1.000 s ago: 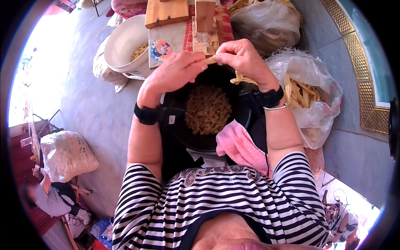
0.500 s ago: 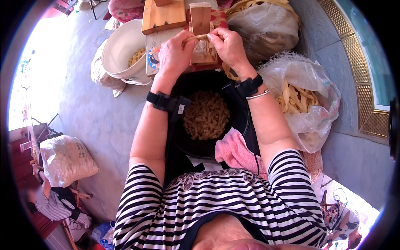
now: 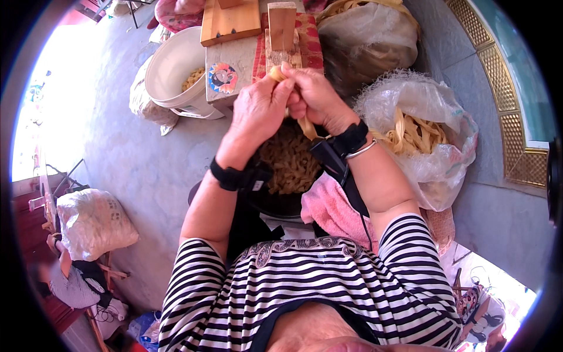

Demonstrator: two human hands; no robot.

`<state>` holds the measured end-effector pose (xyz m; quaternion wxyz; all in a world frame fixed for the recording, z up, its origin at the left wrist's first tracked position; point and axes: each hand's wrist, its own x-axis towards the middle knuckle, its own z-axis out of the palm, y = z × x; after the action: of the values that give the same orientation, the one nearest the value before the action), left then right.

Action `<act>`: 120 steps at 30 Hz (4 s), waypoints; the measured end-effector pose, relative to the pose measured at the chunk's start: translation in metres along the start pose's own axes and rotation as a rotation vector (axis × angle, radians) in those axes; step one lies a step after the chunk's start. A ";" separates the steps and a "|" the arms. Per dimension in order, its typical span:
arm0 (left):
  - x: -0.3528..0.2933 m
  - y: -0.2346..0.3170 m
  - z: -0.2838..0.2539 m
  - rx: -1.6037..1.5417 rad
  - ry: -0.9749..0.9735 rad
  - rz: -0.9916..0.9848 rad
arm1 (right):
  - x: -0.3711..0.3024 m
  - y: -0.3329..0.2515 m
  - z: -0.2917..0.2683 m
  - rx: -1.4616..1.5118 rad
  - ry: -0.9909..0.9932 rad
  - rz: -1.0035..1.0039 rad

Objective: The person slices strips of a vegetable using a wooden slicer and then rolls the strips by hand before placing them into a black bucket.

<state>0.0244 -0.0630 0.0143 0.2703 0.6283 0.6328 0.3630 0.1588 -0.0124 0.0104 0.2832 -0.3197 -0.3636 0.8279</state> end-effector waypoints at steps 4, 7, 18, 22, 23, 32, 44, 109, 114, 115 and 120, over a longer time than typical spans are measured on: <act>-0.005 0.017 0.008 -0.835 0.042 -0.283 | -0.004 0.010 0.013 0.202 -0.060 0.002; 0.005 0.025 -0.004 -1.296 0.250 -0.265 | -0.009 0.005 0.015 0.019 -0.190 -0.014; 0.008 -0.004 -0.033 -0.273 0.822 0.520 | -0.025 0.011 0.041 0.059 -0.215 -0.182; 0.003 0.009 -0.007 -0.286 0.503 0.552 | -0.009 0.021 0.033 -0.636 0.142 -0.896; 0.000 0.013 -0.002 -0.292 0.477 0.494 | -0.011 0.018 0.031 -0.746 0.208 -0.892; -0.002 0.010 -0.013 -0.146 0.166 0.038 | -0.016 0.004 0.019 -0.185 0.062 -0.219; -0.002 0.010 -0.018 -0.243 0.197 0.059 | -0.024 -0.015 0.011 -0.597 -0.003 -0.417; 0.022 -0.011 -0.033 0.563 -0.045 -0.026 | 0.039 -0.015 -0.036 -1.441 0.570 -0.628; -0.002 0.009 0.006 -0.030 0.110 0.016 | 0.008 0.000 -0.005 -0.236 0.204 -0.254; -0.006 0.014 0.012 -0.367 0.072 -0.053 | 0.008 0.013 -0.019 -0.086 0.192 -0.203; -0.006 0.012 0.011 -1.124 0.300 -0.117 | -0.013 0.016 0.020 -0.114 0.095 -0.090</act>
<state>0.0412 -0.0679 0.0167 0.4890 0.2942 0.4078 0.7127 0.1487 -0.0389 0.0129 0.3183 -0.3574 -0.4105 0.7762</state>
